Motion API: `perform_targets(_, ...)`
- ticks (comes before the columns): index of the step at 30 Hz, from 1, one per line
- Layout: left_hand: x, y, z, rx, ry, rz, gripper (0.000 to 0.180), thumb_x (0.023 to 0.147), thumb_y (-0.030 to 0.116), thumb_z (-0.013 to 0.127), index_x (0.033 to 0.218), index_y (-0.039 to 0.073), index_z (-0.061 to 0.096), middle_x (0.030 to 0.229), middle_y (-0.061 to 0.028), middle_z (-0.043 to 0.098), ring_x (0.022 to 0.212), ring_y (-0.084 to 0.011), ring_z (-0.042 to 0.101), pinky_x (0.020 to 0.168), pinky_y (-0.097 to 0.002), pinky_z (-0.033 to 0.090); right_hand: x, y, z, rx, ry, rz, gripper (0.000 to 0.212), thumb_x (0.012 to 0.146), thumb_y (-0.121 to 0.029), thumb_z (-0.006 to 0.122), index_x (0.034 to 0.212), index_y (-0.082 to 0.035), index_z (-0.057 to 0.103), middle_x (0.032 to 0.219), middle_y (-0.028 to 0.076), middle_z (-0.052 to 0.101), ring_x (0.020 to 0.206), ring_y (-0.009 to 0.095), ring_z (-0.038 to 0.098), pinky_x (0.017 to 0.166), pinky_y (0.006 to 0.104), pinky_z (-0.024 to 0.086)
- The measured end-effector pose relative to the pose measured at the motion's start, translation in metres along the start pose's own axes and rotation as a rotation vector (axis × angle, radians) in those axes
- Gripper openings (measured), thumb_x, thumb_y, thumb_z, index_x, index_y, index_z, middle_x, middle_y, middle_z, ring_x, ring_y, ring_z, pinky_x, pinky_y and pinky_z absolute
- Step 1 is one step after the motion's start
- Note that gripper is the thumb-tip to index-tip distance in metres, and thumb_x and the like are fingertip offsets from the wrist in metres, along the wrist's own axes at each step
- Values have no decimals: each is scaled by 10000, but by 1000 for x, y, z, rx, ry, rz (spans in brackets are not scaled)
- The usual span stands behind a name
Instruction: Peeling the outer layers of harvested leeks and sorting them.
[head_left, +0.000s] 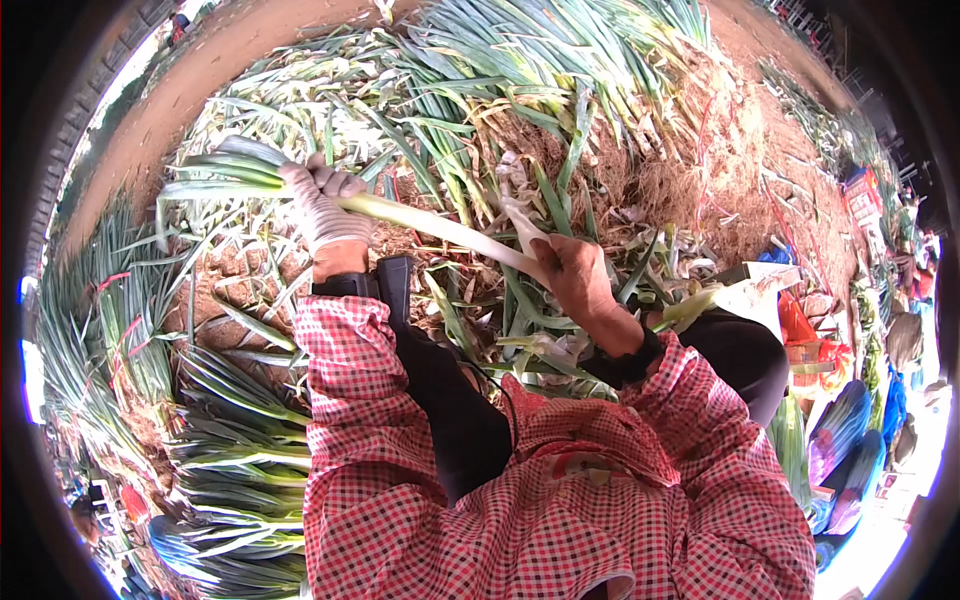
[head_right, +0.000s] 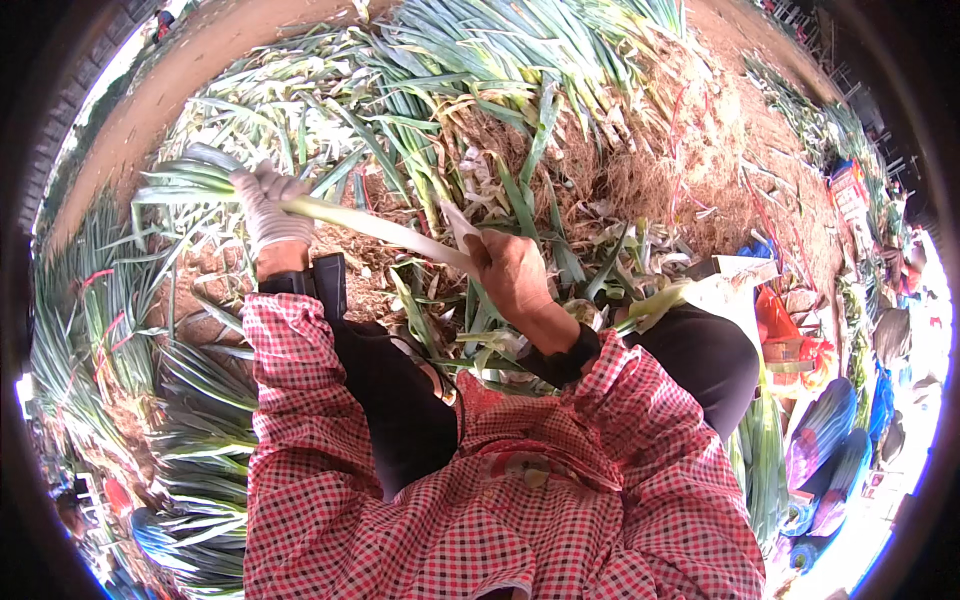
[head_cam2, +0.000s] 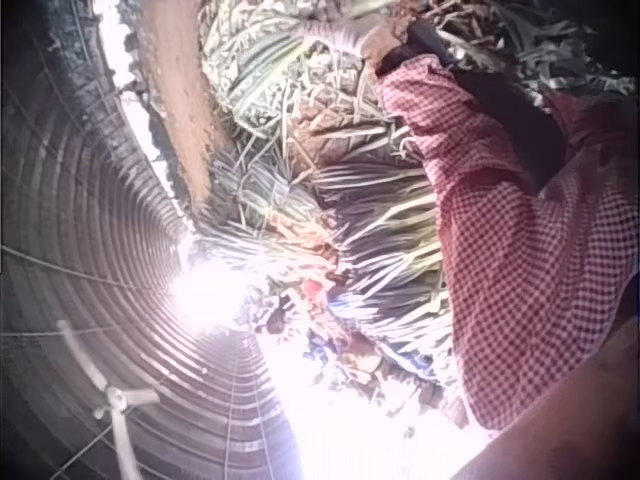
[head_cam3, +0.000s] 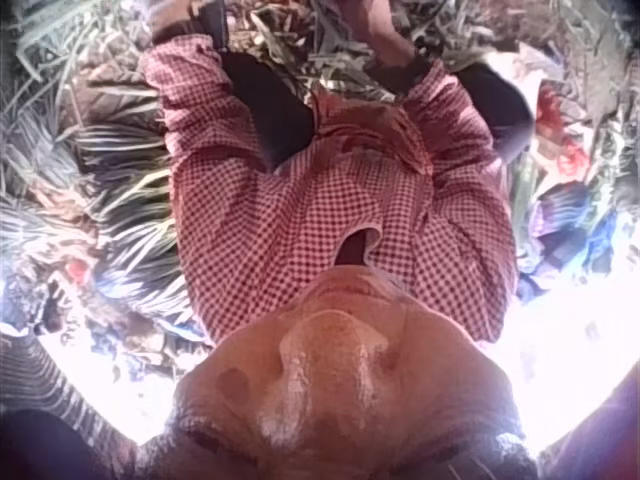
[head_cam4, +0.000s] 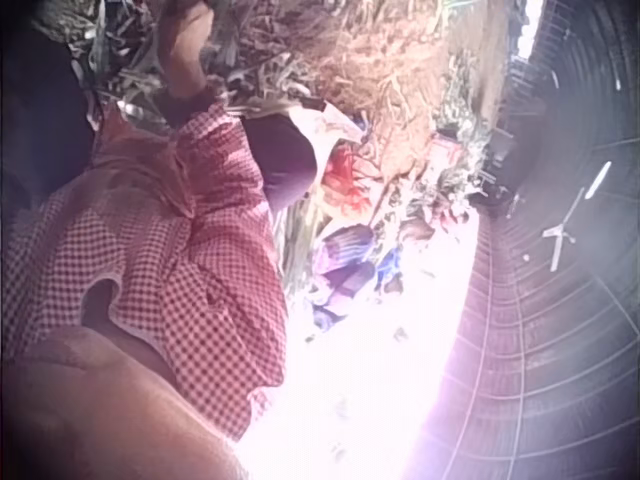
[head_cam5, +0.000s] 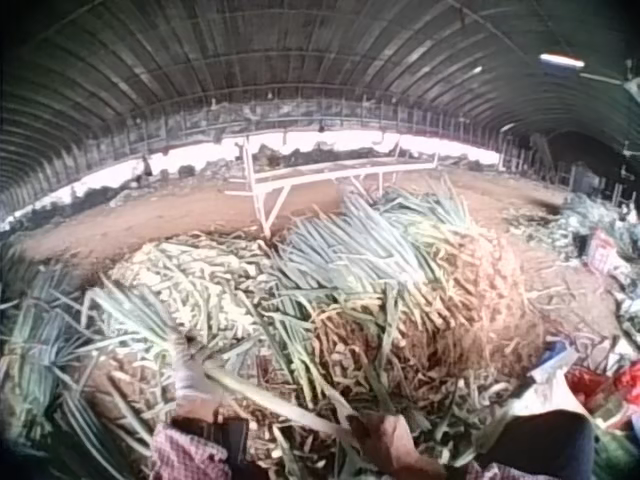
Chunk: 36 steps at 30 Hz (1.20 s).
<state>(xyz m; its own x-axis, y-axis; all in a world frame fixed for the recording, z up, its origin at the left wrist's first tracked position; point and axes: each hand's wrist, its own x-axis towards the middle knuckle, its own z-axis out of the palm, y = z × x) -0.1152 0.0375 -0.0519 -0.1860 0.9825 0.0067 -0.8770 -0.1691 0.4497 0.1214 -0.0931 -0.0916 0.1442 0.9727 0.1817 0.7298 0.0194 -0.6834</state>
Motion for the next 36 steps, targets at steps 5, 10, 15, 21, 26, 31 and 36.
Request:
perform_targets(5,4,11,1,-198,-212,15,387,765,399,598,851,33,510,495,76,319,407,-44,311,391,-188,331,-7,-6,-10,99,-112,-72,215,860,-196,513,886,7,580,561,66,493,475,104,456,459,306,388)
perform_targets(10,7,21,-1,-331,-363,-44,346,793,367,574,791,24,527,444,65,319,379,-44,321,380,-203,344,-14,1,-1,542,-148,67,277,894,-207,461,861,41,582,623,32,558,503,68,530,459,213,426)
perform_targets(15,9,25,-2,-384,-550,-92,352,790,362,578,788,12,539,443,51,364,375,-54,330,407,-204,360,-11,-15,-17,561,-264,164,334,900,-215,446,767,69,562,560,71,553,426,131,545,407,265,430)
perform_targets(21,10,30,3,-524,-721,-178,373,760,339,616,817,-19,527,439,47,366,360,-55,336,404,-214,365,-15,-17,-17,616,-302,187,350,900,-260,445,794,56,553,553,72,546,430,133,542,399,255,426)
perform_targets(26,5,34,4,-641,-806,-187,344,690,243,695,828,-29,535,438,42,384,355,-55,359,415,-207,387,-20,-19,-27,1111,-577,472,347,869,-333,497,886,9,555,607,48,542,486,112,521,419,235,404)
perform_targets(31,7,33,-1,-535,-556,-202,457,629,365,731,796,-19,551,537,14,491,456,-67,463,422,-209,428,-18,-19,-42,870,-671,217,295,824,-308,584,864,-16,609,634,14,564,533,80,486,486,216,364)
perform_targets(36,5,2,8,323,516,-154,496,686,551,619,734,81,468,653,-16,456,522,-118,416,477,-238,443,3,-3,-33,261,23,-249,184,758,-182,658,836,-17,639,590,76,538,536,91,448,496,270,375)
